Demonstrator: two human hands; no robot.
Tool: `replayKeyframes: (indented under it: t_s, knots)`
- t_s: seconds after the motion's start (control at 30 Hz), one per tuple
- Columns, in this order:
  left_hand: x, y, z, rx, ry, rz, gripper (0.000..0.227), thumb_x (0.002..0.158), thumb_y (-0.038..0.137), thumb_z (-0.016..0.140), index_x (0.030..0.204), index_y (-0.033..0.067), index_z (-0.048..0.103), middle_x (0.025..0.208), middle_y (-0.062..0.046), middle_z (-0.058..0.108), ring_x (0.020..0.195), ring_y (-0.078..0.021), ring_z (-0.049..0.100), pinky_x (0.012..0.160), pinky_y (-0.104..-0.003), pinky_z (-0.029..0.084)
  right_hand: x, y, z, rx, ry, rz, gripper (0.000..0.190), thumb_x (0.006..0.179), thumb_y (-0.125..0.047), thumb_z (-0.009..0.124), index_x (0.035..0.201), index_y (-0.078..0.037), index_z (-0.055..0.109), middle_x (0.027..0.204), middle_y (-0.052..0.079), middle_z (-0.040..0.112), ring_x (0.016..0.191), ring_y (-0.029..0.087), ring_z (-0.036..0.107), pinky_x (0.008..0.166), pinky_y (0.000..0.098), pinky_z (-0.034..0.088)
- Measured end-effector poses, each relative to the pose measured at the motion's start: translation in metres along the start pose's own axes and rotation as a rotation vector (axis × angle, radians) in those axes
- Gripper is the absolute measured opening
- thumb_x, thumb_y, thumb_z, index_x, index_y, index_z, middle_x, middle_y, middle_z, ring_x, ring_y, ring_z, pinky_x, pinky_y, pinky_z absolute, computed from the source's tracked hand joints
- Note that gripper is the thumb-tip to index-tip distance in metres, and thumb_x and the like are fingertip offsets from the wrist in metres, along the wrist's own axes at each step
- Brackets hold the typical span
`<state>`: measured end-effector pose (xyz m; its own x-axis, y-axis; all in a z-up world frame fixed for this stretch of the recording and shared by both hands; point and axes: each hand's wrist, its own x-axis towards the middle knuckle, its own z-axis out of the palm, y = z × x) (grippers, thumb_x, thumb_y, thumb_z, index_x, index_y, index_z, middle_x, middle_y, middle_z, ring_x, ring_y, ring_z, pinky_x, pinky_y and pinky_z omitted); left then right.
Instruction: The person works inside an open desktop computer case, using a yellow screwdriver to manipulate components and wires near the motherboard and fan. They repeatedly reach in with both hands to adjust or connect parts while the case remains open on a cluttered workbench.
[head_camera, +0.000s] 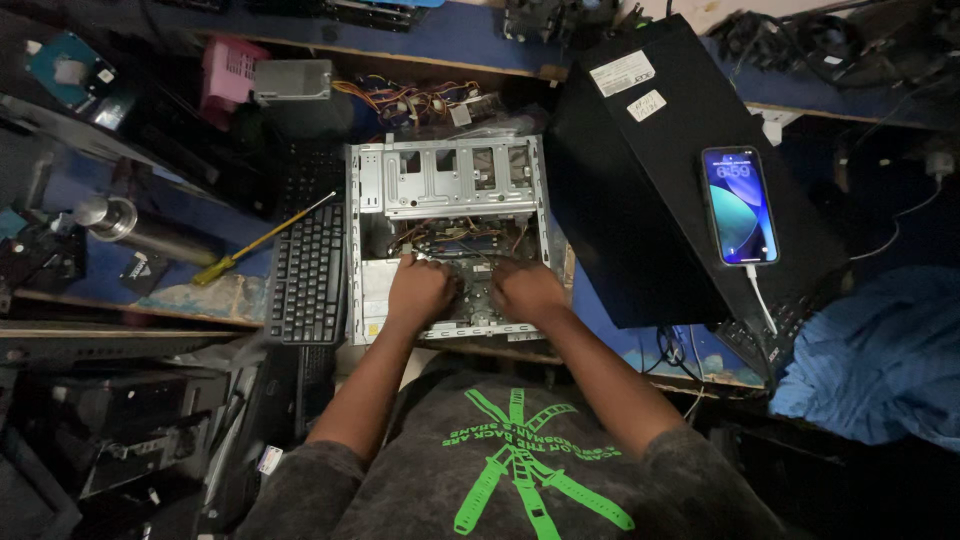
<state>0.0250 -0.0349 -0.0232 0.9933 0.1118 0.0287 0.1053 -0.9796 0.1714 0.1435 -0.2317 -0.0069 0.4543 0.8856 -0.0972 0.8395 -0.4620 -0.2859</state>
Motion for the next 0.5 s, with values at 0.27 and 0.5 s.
replayKeyframes:
  t_s: [0.27, 0.5]
  knots:
    - [-0.006, -0.002, 0.006, -0.040, -0.018, 0.020, 0.022, 0.090, 0.030, 0.062, 0.090, 0.0112, 0.074, 0.086, -0.013, 0.075, 0.084, -0.0299, 0.071, 0.088, -0.046, 0.043, -0.001, -0.001, 0.005, -0.004, -0.057, 0.058, 0.025, 0.087, -0.030, 0.065, 0.100, -0.010, 0.071, 0.105, 0.014, 0.071, 0.085, 0.036, 0.072, 0.075, 0.0506, 0.057]
    - [-0.001, -0.005, -0.007, -0.052, -0.092, 0.028, 0.025, 0.089, 0.035, 0.063, 0.089, 0.0129, 0.075, 0.089, -0.014, 0.075, 0.089, -0.0294, 0.070, 0.091, -0.045, 0.043, 0.002, -0.003, -0.002, 0.020, 0.044, 0.018, 0.025, 0.086, -0.035, 0.065, 0.093, -0.012, 0.071, 0.096, 0.013, 0.074, 0.083, 0.037, 0.072, 0.073, 0.0521, 0.057]
